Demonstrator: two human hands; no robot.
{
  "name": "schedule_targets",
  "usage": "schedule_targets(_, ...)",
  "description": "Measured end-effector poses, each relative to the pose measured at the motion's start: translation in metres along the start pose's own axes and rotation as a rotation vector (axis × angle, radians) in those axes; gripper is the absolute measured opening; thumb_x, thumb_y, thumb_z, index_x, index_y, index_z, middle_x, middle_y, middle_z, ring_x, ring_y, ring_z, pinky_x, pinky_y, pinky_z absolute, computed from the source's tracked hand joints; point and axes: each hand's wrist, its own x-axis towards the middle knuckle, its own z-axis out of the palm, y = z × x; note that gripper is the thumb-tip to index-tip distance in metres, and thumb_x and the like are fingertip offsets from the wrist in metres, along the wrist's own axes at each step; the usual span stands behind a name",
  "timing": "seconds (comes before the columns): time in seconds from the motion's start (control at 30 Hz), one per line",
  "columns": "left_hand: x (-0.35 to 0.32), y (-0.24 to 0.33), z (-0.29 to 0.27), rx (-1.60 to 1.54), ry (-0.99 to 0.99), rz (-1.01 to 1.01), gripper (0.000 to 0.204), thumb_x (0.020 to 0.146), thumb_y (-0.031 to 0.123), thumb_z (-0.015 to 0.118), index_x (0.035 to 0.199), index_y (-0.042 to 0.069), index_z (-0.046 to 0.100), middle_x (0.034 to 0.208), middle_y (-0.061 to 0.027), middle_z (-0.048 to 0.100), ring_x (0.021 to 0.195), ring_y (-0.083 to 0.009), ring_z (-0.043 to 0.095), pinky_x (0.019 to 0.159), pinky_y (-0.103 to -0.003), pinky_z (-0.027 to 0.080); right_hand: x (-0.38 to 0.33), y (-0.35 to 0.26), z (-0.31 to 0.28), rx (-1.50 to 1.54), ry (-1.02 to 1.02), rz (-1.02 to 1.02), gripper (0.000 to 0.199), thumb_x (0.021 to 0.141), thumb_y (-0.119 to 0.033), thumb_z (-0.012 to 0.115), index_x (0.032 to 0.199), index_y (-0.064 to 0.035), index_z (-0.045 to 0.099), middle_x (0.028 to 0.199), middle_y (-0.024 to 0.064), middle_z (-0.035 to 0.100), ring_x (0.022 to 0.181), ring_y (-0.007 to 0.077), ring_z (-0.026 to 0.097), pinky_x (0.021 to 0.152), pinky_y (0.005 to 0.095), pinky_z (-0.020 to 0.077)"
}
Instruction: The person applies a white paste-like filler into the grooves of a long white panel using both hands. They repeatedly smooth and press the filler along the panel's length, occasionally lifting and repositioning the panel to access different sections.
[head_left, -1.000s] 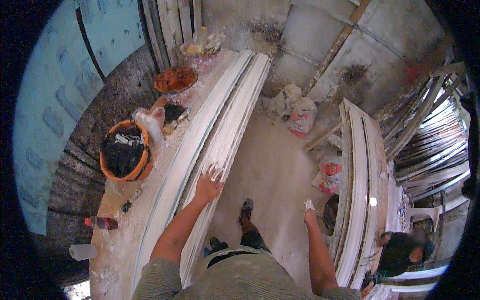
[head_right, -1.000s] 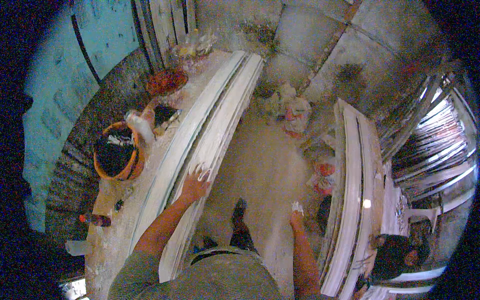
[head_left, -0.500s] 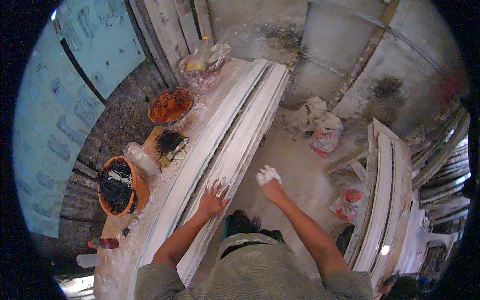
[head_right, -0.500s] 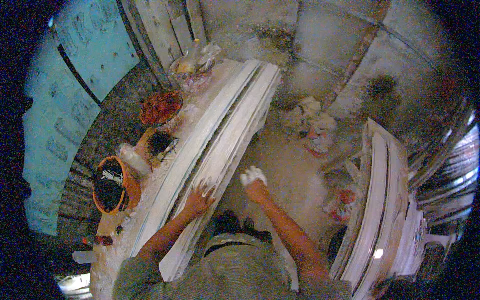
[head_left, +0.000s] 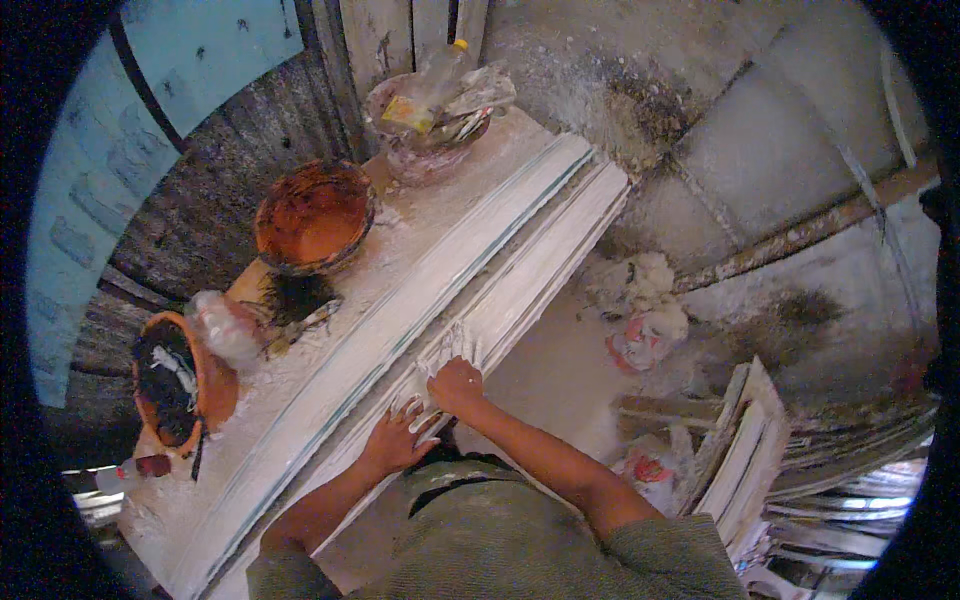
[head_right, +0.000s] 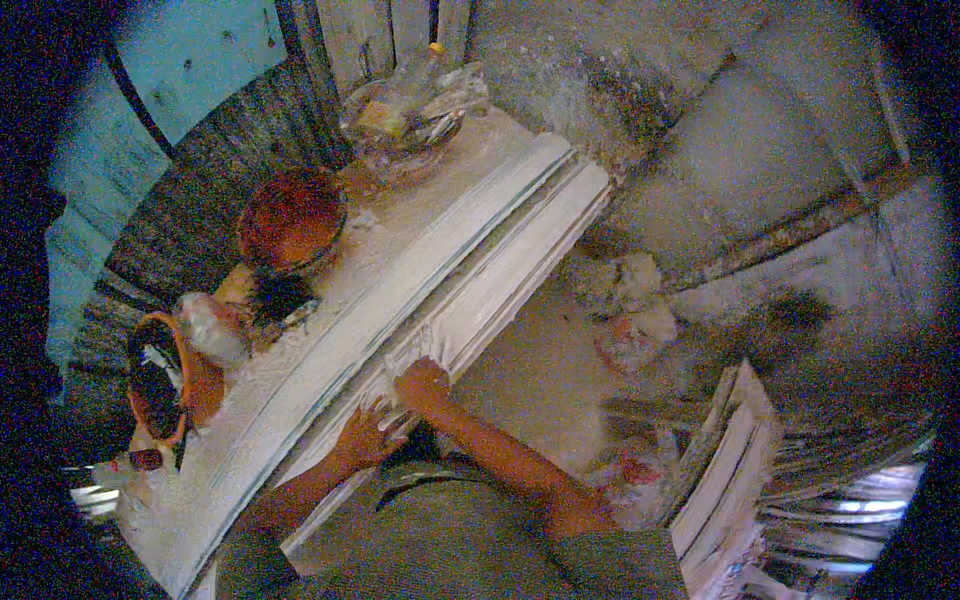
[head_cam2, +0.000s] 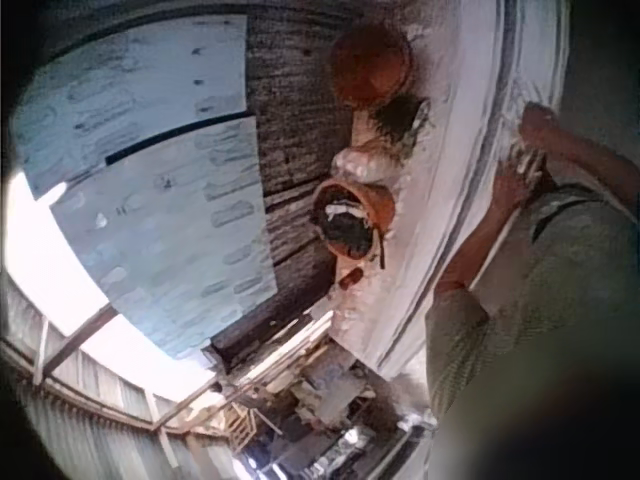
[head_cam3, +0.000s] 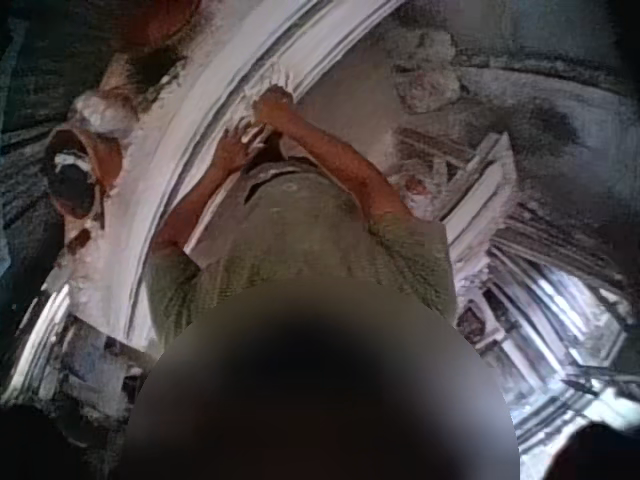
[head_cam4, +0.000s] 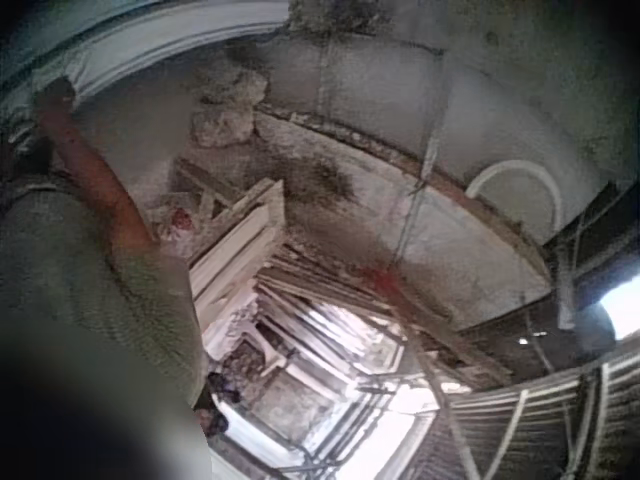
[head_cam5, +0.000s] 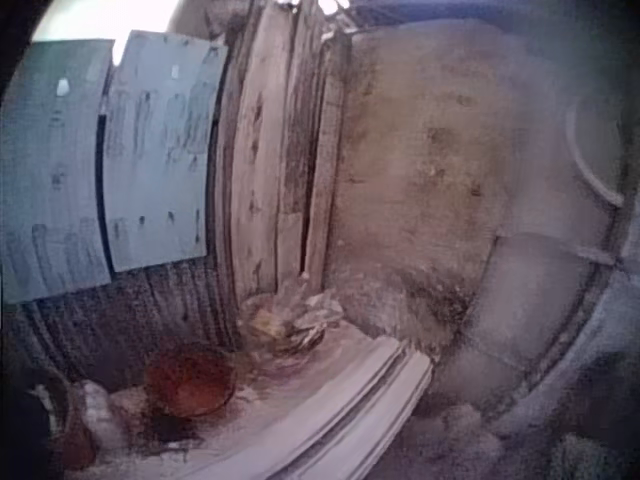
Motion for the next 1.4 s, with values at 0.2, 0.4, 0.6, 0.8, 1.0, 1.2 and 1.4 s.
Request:
schedule_targets(0.2,0.098,0.008,-0.012,-0.047,-0.011,0.035,0.06,0.098,0.056,0.039,0.147,0.023,0.043,0.145,-0.0107,0.047,0.142,-0.0276,0.032,0.115,-0.054,0.024,0.092,0.121,-0.032,0.078,0.055,0.2,0.042,0.09,-0.034,0.049,0.097,0.0016,0.071,0.111,0.0231,0.064,0.101,0.0329,0.065,0.086,0.0452,0.0532)
schedule_targets(0.4,0.203,0.018,-0.031,-0.051,0.062,0.081,0.058,0.098,0.054,0.039,0.146,0.023,0.045,0.144,-0.0087,0.048,0.143,-0.0253,0.03,0.115,-0.054,0.026,0.164,0.253,-0.095,0.072,0.189,0.327,0.043,0.09,-0.033,0.046,0.094,0.0025,0.072,0.11,0.0255,0.065,0.097,0.0376,0.066,0.087,0.0483,0.0532)
schedule_targets(0.6,0.328,0.038,-0.026,0.013,0.103,0.066,0.056,0.098,0.053,0.04,0.145,0.022,0.047,0.146,-0.0073,0.046,0.144,-0.0229,0.03,0.114,-0.051,0.027,0.24,0.394,-0.147,0.138,0.211,0.402,0.043,0.092,-0.031,0.045,0.096,0.0045,0.07,0.101,0.0269,0.068,0.101,0.0406,0.066,0.088,0.0472,0.0542)
schedule_targets(0.8,0.479,0.065,-0.031,-0.032,0.123,-0.011,0.057,0.099,0.053,0.038,0.147,0.021,0.044,0.151,-0.0068,0.041,0.144,-0.0212,0.029,0.114,-0.048,0.028,0.325,0.552,-0.183,-0.181,0.278,0.178,0.038,0.09,-0.03,0.052,0.088,0.0018,0.072,0.098,0.0236,0.07,0.089,0.0383,0.069,0.081,0.0485,0.0566)
schedule_targets(1.0,0.587,0.097,-0.052,-0.033,0.067,-0.07,0.056,0.1,0.05,0.039,0.147,0.02,0.044,0.154,-0.007,0.038,0.144,-0.021,0.029,0.114,-0.045,0.028,0.391,0.641,-0.232,0.21,0.25,0.157,0.034,0.088,-0.028,0.056,0.079,0.0011,0.071,0.088,0.0235,0.07,0.088,0.0409,0.069,0.086,0.052,0.0534)
schedule_targets(1.2,0.657,0.101,-0.057,0.036,0.046,-0.064,0.055,0.1,0.051,0.039,0.147,0.023,0.044,0.154,-0.0064,0.037,0.145,-0.0207,0.028,0.116,-0.042,0.025,0.436,0.663,-0.269,0.338,0.099,0.159,0.031,0.085,-0.026,0.059,0.081,0.003,0.069,0.089,0.0235,0.07,0.088,0.0409,0.068,0.086,0.0503,0.0532)
schedule_targets(1.4,0.7,0.105,-0.059,0.078,0.125,-0.035,0.055,0.099,0.052,0.04,0.147,0.025,0.043,0.153,-0.0077,0.038,0.144,-0.0225,0.029,0.117,-0.044,0.024,0.425,0.699,-0.246,0.405,0.004,0.079,0.029,0.082,-0.023,0.062,0.082,0.0049,0.068,0.089,0.0235,0.069,0.088,0.0409,0.067,0.085,0.0486,0.053)
